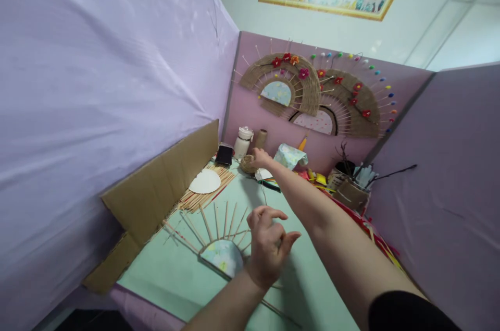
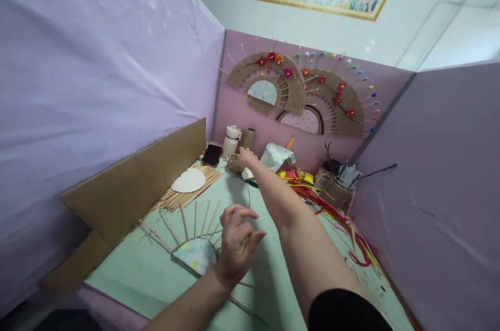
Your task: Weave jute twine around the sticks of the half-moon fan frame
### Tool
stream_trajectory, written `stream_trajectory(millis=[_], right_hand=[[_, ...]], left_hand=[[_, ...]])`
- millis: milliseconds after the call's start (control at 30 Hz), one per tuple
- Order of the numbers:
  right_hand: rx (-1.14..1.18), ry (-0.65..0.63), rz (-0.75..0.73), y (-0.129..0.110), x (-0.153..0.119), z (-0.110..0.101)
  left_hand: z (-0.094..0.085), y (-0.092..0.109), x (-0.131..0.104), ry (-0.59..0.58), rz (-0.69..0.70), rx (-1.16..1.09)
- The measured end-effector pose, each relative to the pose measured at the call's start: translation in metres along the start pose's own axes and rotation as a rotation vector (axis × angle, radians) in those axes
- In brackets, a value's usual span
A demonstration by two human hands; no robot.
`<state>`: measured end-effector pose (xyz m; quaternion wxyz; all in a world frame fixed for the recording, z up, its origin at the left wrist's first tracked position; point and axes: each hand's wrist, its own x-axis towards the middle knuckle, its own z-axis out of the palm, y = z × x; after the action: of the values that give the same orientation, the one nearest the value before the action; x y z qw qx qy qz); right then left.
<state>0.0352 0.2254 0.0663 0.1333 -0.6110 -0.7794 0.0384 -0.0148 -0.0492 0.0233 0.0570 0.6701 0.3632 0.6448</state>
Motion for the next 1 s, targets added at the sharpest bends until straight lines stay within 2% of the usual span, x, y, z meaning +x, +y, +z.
stream_trajectory(millis=[133,267,333,400,467,500,600,700,800,833,900,1000], right_hand=[[-0.041,-0.066,0.132,-0.006,0.015,0.028],[-0.071,-0.048,0.140,-0.010,0.011,0.035],[-0.056,0.041,0.108,-0.008,0.001,0.031],[0.040,0.222,0.048,-0.002,-0.015,0.023],[0.247,0.431,-0.014,0.007,-0.034,0.015],[0.367,0.491,-0.019,0.012,-0.045,0.010],[0.752,0.573,0.059,0.026,-0.081,-0.001],[1.183,0.481,0.092,0.034,-0.125,-0.007],[1.465,0.234,0.059,0.040,-0.175,-0.009],[1.524,0.189,0.077,0.042,-0.192,-0.009],[1.576,0.151,0.099,0.045,-0.221,-0.007],[1.620,0.221,0.091,0.048,-0.250,-0.002]], left_hand=[[-0.011,-0.002,-0.004,-0.013,0.005,-0.035],[-0.011,-0.001,-0.003,-0.012,-0.005,-0.047],[-0.009,-0.002,-0.004,-0.008,-0.012,-0.050],[-0.008,-0.002,-0.005,-0.011,-0.018,-0.055],[-0.008,-0.002,-0.006,-0.020,-0.019,-0.058],[-0.008,-0.002,-0.007,-0.025,-0.017,-0.058],[-0.006,-0.004,-0.008,-0.031,-0.015,-0.074],[-0.002,-0.010,-0.007,0.050,-0.083,-0.157],[0.003,-0.015,0.000,0.148,-0.268,-0.298],[0.005,-0.016,0.004,0.158,-0.339,-0.347],[0.009,-0.013,0.013,0.120,-0.450,-0.409],[0.018,-0.007,0.024,-0.084,-0.489,-0.442]])
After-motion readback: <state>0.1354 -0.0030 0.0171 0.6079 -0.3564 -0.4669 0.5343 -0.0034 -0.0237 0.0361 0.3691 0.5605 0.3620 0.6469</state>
